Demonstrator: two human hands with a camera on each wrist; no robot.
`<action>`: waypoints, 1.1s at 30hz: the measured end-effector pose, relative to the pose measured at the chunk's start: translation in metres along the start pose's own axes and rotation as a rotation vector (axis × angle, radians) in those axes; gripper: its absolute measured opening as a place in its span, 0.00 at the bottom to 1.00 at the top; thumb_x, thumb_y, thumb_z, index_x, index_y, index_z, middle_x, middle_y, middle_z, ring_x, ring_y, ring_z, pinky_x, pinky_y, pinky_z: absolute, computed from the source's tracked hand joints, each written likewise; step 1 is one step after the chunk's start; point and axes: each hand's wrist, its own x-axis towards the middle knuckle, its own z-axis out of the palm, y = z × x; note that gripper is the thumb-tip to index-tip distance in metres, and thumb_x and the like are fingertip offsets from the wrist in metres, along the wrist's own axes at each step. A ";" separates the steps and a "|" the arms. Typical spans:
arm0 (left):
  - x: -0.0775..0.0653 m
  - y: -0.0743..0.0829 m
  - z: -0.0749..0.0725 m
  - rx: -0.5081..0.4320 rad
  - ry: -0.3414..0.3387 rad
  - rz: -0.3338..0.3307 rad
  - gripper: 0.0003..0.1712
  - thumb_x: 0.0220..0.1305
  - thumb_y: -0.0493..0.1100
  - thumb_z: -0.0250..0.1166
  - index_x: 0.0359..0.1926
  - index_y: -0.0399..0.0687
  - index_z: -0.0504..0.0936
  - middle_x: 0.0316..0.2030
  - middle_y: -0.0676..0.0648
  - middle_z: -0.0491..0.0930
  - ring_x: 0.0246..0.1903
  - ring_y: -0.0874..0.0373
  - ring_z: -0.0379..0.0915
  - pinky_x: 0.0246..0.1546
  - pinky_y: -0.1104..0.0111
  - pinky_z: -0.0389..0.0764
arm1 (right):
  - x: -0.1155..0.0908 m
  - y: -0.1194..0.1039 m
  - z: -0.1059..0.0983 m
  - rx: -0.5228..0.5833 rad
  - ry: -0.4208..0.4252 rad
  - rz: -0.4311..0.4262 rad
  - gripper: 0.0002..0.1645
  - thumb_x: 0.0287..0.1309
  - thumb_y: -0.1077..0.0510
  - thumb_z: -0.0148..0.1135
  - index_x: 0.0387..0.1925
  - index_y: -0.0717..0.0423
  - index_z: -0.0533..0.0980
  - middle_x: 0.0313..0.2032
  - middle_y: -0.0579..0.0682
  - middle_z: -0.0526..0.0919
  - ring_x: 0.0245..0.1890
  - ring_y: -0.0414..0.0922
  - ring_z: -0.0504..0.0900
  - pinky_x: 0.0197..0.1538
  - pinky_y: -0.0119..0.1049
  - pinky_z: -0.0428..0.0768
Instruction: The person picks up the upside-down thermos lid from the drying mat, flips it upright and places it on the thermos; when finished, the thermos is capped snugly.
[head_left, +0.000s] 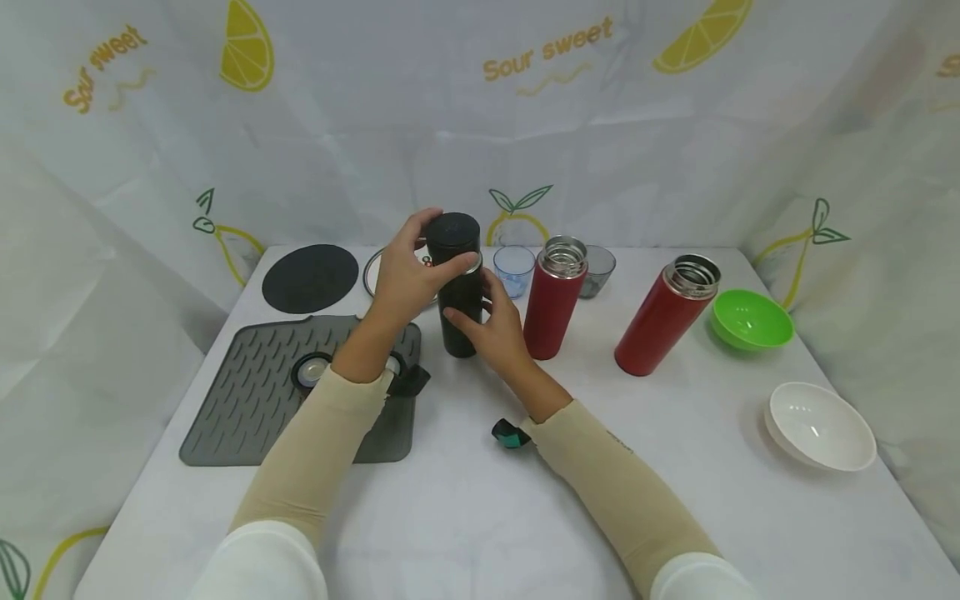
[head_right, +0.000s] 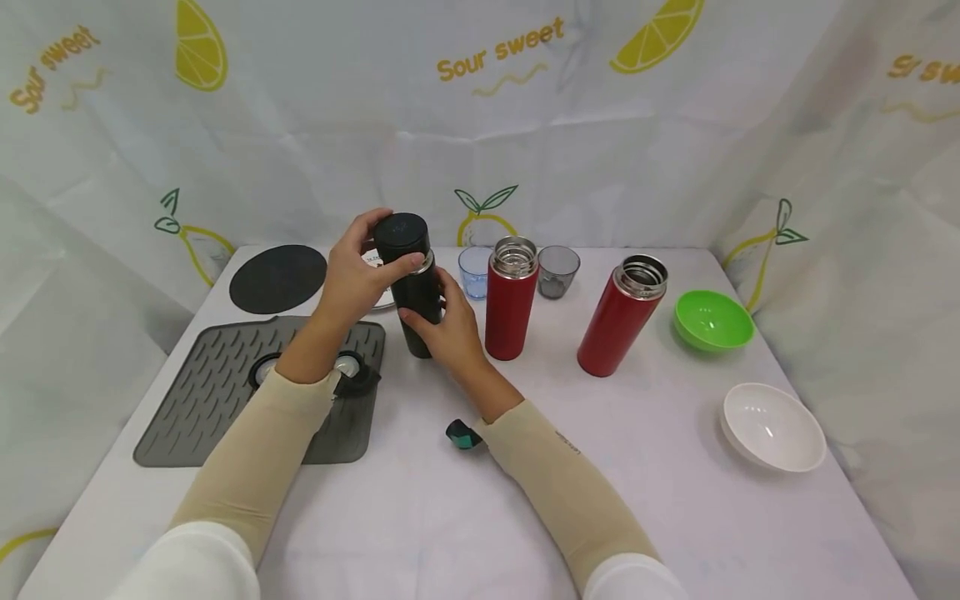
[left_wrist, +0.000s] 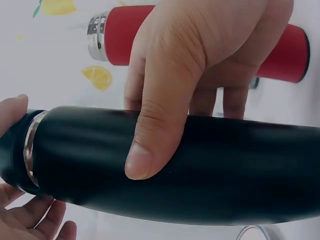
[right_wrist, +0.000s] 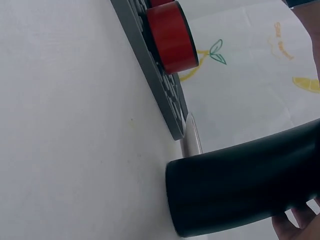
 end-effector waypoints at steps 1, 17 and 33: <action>-0.001 0.000 0.001 -0.002 0.006 0.000 0.46 0.51 0.56 0.75 0.68 0.47 0.67 0.56 0.48 0.76 0.56 0.53 0.69 0.49 0.53 0.77 | 0.000 0.001 0.000 -0.004 -0.001 0.002 0.49 0.57 0.44 0.69 0.73 0.46 0.54 0.68 0.46 0.65 0.67 0.44 0.64 0.66 0.45 0.65; -0.006 0.001 0.016 0.226 0.194 0.088 0.47 0.48 0.64 0.74 0.63 0.43 0.72 0.51 0.48 0.78 0.52 0.55 0.70 0.51 0.57 0.69 | 0.004 0.007 0.000 -0.055 0.004 -0.036 0.49 0.56 0.41 0.69 0.73 0.45 0.56 0.67 0.46 0.68 0.66 0.43 0.66 0.64 0.44 0.68; -0.010 -0.012 0.017 0.116 0.164 0.099 0.46 0.47 0.58 0.77 0.64 0.42 0.72 0.56 0.46 0.76 0.57 0.61 0.70 0.57 0.62 0.70 | 0.003 0.008 0.001 -0.089 0.016 -0.084 0.50 0.56 0.41 0.69 0.73 0.47 0.55 0.66 0.46 0.68 0.63 0.42 0.69 0.63 0.41 0.70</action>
